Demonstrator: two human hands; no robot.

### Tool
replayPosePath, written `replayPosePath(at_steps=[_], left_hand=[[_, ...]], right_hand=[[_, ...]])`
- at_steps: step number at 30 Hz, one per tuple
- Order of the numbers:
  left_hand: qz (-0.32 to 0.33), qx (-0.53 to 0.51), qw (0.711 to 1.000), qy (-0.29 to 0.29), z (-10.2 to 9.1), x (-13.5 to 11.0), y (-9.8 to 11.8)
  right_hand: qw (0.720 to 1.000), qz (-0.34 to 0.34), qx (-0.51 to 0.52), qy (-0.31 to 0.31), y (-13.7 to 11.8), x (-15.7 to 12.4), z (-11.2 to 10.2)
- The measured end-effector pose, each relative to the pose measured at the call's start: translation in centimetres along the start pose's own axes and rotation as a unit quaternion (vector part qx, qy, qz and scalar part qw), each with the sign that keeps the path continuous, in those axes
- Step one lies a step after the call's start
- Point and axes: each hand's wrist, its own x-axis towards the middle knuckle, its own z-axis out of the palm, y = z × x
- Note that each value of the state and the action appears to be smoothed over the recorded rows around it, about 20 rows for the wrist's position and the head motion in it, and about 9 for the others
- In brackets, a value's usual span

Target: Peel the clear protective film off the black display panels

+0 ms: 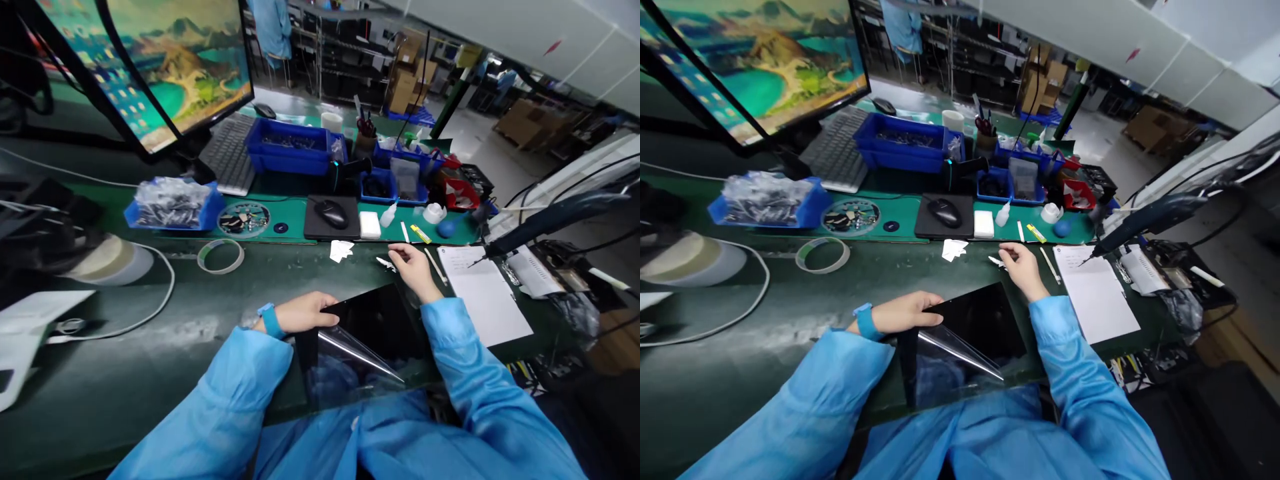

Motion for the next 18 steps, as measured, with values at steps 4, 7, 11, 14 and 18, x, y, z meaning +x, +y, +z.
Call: replayPosePath(at_steps=[4,7,11,14,18], left_hand=[[0.003,-0.016,1.0,-0.002,-0.1,0.1,-0.4],[0.002,-0.008,1.0,-0.003,-0.2,0.3,-0.4],[0.006,0.022,1.0,0.0,-0.3,0.5,-0.5],[0.008,0.042,0.999,0.011,-0.2,0.5,-0.5],[0.004,0.06,0.998,0.026,0.0,0.5,-0.5]], right_hand=[[0.999,-0.015,-0.021,0.026,0.4,0.6,1.7],[0.998,-0.023,-0.039,0.044,0.7,0.2,1.5],[0.996,-0.024,-0.051,0.072,1.1,0.8,0.7],[0.995,-0.019,-0.061,0.075,1.3,3.0,0.7],[0.99,0.037,-0.112,0.072,1.4,7.7,1.7]])
